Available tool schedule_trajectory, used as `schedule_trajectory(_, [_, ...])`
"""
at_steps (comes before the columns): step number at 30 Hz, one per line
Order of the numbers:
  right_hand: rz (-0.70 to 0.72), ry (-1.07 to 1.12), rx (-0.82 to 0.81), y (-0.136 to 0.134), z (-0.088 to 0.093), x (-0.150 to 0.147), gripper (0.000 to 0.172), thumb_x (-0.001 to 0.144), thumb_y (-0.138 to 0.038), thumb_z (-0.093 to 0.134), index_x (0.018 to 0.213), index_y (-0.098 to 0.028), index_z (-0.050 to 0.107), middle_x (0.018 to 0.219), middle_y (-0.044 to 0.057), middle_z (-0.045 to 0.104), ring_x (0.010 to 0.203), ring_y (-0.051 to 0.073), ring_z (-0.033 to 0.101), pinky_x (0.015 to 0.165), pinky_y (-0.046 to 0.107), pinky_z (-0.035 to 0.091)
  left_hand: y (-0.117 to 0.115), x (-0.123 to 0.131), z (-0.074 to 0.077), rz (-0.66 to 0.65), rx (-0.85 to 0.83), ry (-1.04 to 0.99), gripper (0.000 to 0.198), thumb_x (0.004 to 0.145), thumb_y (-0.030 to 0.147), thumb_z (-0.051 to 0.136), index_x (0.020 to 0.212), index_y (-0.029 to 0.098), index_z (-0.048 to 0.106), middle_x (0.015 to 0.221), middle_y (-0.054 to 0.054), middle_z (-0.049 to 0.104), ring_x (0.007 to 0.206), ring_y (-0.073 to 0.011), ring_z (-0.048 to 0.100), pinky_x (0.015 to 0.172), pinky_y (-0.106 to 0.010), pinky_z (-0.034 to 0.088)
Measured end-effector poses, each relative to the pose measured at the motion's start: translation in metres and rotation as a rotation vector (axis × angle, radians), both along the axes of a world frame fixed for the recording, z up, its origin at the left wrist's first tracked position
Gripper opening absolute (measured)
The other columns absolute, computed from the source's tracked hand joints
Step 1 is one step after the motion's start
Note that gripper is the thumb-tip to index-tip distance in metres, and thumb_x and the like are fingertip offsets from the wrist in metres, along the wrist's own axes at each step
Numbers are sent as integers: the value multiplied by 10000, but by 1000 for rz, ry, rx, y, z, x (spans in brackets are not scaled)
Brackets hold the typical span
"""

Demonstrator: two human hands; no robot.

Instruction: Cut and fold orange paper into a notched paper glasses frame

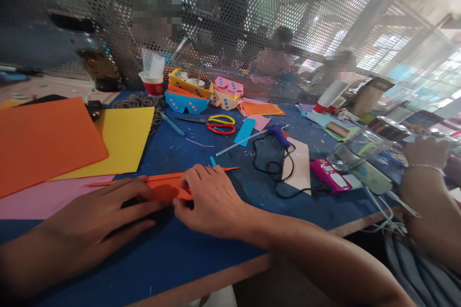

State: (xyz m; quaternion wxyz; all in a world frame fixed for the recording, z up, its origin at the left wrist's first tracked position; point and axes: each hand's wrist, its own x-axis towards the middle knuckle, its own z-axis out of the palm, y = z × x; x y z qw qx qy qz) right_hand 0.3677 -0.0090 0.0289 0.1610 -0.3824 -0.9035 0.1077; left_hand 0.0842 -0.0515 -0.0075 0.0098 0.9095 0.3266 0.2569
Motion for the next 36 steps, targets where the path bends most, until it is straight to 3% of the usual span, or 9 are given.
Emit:
schedule_trajectory(6, [-42,30,-18,1,0,5,255,1099,-411,807,1011,-241,639,1087,63,791,967,249,679,911,418,445,-5,2,-2,44,-24,-69,389,1215,256,586,1533,327,800,1208,-84,817,1097,-262,798,952,-374,685])
schedule_trajectory(11, [-14,55,-61,4,-3,7,311,1114,-388,849,941,-236,640,1015,28,781,922,214,666,893,399,413,-1,-1,2,-28,1,-43,419,1206,238,596,1582,320,760,1225,-77,823,1088,-248,798,946,-358,679])
schedule_trajectory(17, [-11,65,-65,6,-4,5,320,1113,-349,858,910,-235,639,971,15,771,912,206,665,882,393,393,-5,3,0,52,-37,-34,376,1210,244,583,1488,335,820,1228,-80,816,1053,-249,767,910,-363,661])
schedule_trajectory(24, [-36,32,-45,2,0,2,365,1087,-447,839,917,-249,583,1003,33,768,931,232,669,891,413,411,-4,3,-1,13,-17,-32,313,1196,259,630,1419,328,839,1201,-93,805,1031,-269,756,850,-381,654])
schedule_trajectory(30, [-47,3,-17,0,-1,-1,267,1041,-389,785,960,-253,569,1061,56,782,962,252,688,897,431,411,-2,3,1,7,-3,4,342,1208,298,638,1499,335,814,1171,-90,795,1021,-270,744,849,-380,655])
schedule_trajectory(36, [-52,7,-31,0,0,-2,175,994,-324,738,991,-250,579,1083,53,786,962,249,670,914,434,415,5,-1,1,-25,74,81,302,1210,269,611,1414,302,831,1220,-109,813,1066,-296,749,857,-406,670])
